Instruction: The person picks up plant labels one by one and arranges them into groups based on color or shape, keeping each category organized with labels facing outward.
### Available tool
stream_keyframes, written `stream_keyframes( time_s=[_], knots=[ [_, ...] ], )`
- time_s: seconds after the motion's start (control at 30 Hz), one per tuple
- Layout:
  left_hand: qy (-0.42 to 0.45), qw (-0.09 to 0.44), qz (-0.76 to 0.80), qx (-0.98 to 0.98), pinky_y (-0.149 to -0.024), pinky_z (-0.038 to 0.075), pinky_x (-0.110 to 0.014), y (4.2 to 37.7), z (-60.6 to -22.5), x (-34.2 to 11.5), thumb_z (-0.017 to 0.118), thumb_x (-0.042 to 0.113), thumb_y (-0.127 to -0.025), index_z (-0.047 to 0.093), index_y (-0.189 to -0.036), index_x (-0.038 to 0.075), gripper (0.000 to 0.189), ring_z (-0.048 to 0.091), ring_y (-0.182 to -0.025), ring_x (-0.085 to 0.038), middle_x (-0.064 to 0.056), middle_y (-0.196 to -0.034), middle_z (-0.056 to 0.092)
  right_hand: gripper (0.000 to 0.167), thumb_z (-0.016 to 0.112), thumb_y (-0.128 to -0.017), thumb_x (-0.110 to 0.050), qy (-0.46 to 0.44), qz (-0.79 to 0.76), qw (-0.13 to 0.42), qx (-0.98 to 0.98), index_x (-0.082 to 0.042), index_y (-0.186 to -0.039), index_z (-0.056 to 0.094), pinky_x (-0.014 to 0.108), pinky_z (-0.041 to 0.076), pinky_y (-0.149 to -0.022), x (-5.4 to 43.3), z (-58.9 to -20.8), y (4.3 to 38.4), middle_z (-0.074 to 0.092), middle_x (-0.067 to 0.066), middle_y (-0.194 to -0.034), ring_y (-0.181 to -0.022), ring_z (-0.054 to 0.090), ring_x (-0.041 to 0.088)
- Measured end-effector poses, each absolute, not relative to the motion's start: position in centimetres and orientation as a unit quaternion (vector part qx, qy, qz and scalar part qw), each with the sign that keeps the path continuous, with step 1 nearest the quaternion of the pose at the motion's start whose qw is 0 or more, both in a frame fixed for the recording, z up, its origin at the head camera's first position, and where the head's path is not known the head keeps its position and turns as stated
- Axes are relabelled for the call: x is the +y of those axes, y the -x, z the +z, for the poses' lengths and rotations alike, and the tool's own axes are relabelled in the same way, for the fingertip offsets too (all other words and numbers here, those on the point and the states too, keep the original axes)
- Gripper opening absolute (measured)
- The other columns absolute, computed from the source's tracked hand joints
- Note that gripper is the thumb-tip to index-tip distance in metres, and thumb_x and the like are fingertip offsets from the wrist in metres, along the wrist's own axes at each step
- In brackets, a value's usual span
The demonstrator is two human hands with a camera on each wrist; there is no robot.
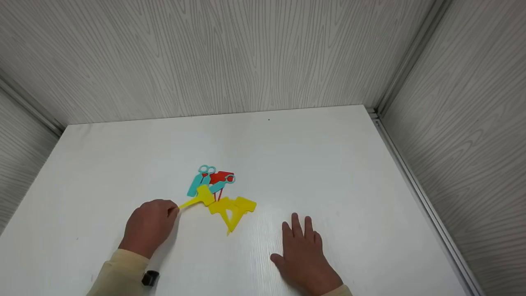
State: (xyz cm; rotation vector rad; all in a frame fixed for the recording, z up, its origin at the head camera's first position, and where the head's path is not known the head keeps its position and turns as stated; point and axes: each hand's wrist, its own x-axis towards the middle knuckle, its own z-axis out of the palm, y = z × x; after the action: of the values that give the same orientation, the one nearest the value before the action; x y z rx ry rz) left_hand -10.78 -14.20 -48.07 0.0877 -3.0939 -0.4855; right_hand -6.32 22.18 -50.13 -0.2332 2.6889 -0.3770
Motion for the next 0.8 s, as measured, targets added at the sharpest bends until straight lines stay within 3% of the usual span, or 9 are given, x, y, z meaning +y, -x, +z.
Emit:
stream_keyframes(
  time_s=[0.3, 0.57, 0.8],
  knots=[
    [-0.096, 0.029, -0.200, -0.975, -0.086, 0.065, -0.053, 9.0, -47.9, -17.7, 0.073, 0.013, -0.105, 0.083, -0.113, -0.001, 0.019, 0.079, -0.094, -0.033, -0.013, -0.102, 0.082, 0.092, 0.073, -0.104, -0.052, 0.089, -0.137, 0.206, 0.965, 0.001, -0.169, 0.037, 0.083, 0.023, -0.121, 22.3, -50.2, 6.3, 0.016, 0.027, -0.182, -0.166, 0.006, 0.058],
    [-0.194, 0.022, -0.203, -0.959, -0.081, 0.063, -0.056, 7.4, -48.7, -23.1, 0.065, 0.016, -0.108, 0.079, -0.111, -0.006, 0.026, 0.076, -0.086, -0.035, -0.020, -0.098, 0.079, 0.092, 0.072, -0.104, -0.052, 0.088, -0.140, 0.210, 0.964, 0.001, -0.170, 0.036, 0.083, 0.021, -0.122, 22.2, -50.3, 6.3, 0.014, 0.028, -0.182, -0.165, 0.004, 0.059],
    [-0.253, 0.002, -0.199, -0.947, -0.070, 0.063, -0.055, 6.3, -48.6, -26.0, 0.057, 0.013, -0.106, 0.075, -0.114, -0.012, 0.032, 0.073, -0.077, -0.038, -0.026, -0.098, 0.077, 0.094, 0.072, -0.104, -0.053, 0.086, -0.146, 0.213, 0.962, 0.002, -0.170, 0.034, 0.084, 0.017, -0.122, 22.2, -50.3, 6.3, 0.011, 0.029, -0.182, -0.165, 0.002, 0.059]
  ],
)
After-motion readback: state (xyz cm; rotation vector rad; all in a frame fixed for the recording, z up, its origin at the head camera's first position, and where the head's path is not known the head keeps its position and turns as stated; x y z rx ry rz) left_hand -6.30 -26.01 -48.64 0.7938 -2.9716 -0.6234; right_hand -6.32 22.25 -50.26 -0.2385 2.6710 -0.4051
